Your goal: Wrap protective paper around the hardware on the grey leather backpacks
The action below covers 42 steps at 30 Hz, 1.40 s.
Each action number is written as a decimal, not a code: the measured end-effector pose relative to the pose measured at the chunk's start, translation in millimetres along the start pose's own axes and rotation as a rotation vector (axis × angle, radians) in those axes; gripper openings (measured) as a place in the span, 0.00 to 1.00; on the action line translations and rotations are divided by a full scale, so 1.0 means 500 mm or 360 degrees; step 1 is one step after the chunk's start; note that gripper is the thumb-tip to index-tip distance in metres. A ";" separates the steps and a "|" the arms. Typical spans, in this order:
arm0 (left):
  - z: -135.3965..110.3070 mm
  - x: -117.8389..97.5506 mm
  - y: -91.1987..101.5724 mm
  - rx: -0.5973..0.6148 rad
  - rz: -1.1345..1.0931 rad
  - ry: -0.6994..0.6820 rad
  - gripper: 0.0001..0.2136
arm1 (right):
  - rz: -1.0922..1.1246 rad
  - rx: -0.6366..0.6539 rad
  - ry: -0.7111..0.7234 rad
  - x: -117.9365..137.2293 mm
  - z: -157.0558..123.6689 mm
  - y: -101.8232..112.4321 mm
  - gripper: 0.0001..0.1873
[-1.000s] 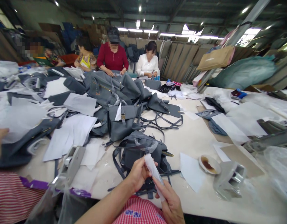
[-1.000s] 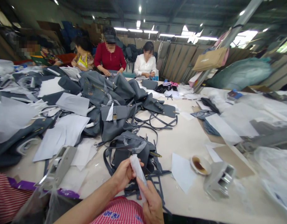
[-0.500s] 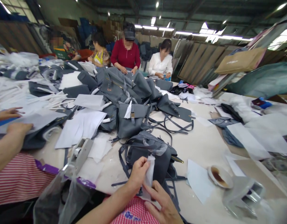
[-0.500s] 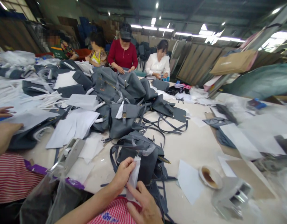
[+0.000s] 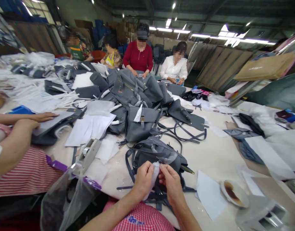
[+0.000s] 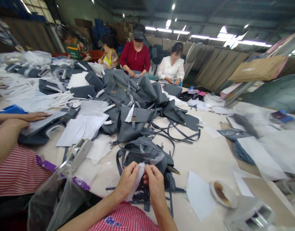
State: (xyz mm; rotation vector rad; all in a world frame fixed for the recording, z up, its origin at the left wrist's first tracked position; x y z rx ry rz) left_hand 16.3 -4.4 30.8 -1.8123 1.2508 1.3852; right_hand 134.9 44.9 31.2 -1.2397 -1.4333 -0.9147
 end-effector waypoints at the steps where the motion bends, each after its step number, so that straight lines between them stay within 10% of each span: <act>1: -0.001 -0.002 0.002 -0.0015 -0.0011 -0.0029 0.11 | 0.0014 -0.0002 -0.0011 -0.003 0.000 -0.001 0.19; 17: -0.023 -0.027 0.019 -0.0305 0.0914 -0.1074 0.10 | 0.0292 -0.0059 -0.0088 -0.028 -0.002 -0.022 0.22; 23: -0.019 -0.042 0.021 -0.0148 0.0434 -0.0741 0.11 | 0.0286 0.0007 -0.0049 -0.034 0.006 -0.018 0.21; 31: 0.015 0.035 -0.021 0.0329 -0.0614 0.0540 0.09 | 0.0246 0.0102 -0.0009 -0.050 -0.001 -0.009 0.17; 42: 0.017 0.018 -0.012 0.0133 -0.0078 0.0032 0.01 | 0.0155 0.0001 -0.0021 -0.045 -0.002 0.004 0.16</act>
Point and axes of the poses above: each hand's wrist, its own z-axis towards the middle knuckle, its own y-axis out of the back of the hand, x = y × z, the point moved 5 cm from there along z, towards the middle knuckle, and after that the axes turned 10 degrees about y, right-handed, at the moved point
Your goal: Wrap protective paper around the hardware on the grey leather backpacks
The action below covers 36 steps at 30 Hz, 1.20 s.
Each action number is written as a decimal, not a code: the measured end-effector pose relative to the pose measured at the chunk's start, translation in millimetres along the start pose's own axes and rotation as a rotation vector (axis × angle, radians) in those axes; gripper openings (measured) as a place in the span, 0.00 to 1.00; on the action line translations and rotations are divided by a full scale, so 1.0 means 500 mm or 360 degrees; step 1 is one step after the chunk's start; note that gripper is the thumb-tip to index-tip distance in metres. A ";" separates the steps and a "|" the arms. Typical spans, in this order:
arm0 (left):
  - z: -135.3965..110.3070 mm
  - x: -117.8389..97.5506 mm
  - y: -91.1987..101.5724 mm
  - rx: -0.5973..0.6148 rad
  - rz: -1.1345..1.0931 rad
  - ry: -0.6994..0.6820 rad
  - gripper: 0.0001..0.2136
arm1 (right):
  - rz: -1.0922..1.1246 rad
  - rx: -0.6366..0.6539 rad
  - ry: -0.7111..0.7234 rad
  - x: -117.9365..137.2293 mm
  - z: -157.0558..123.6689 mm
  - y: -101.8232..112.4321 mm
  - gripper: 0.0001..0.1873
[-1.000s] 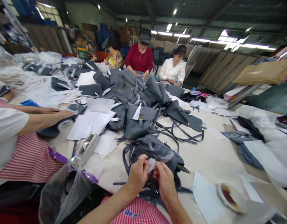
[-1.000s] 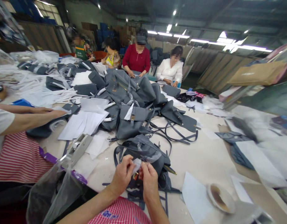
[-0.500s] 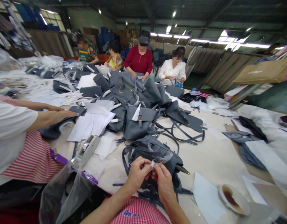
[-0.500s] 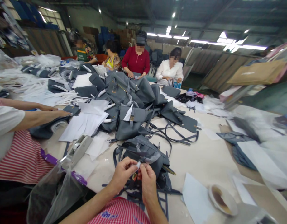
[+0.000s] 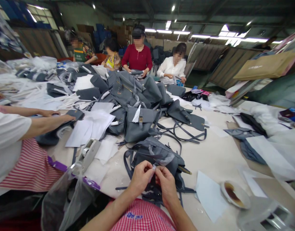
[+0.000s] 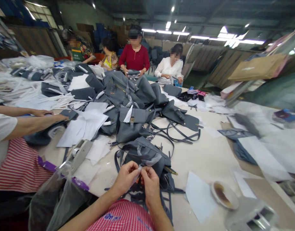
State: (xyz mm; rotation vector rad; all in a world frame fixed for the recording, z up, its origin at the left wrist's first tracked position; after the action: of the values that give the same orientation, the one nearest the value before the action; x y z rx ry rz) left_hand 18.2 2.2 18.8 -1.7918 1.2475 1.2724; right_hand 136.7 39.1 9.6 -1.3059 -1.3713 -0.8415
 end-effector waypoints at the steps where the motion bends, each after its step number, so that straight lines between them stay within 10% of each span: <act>1: -0.004 -0.004 0.002 -0.0020 0.0017 -0.0036 0.02 | -0.0036 -0.0001 0.0025 0.006 -0.001 0.000 0.15; 8: -0.021 -0.040 0.019 -0.0176 0.0129 -0.0273 0.06 | 0.0169 0.0114 -0.0022 0.005 -0.010 -0.013 0.18; 16: -0.009 0.012 -0.023 0.0335 -0.0812 0.0538 0.16 | 0.0690 0.0172 -0.0198 -0.013 0.001 -0.041 0.17; 25: 0.004 0.006 -0.039 0.0403 -0.0847 0.0681 0.18 | 0.0532 0.0267 -0.0085 0.016 0.028 -0.019 0.19; 30: 0.027 0.020 -0.032 0.0267 -0.0627 0.0693 0.18 | 0.0034 0.0241 -0.0102 0.049 0.007 0.185 0.26; 36: 0.048 0.033 -0.020 0.0112 -0.0467 0.0704 0.19 | -0.0950 -0.1296 0.0087 0.131 -0.029 0.663 0.25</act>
State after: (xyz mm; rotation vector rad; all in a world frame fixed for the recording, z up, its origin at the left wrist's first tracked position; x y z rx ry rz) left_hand 20.6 20.9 -5.6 -2.1813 1.1750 0.6828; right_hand 469.7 98.0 24.8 -1.4403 -1.4471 -1.9763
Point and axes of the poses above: each hand's wrist, its own z-axis towards the middle knuckle, its own y-axis out of the back of the hand, x = y × z, the point moved 5 cm from there along z, towards the middle knuckle, and after that the axes turned 10 degrees about y, right-handed, at the moved point
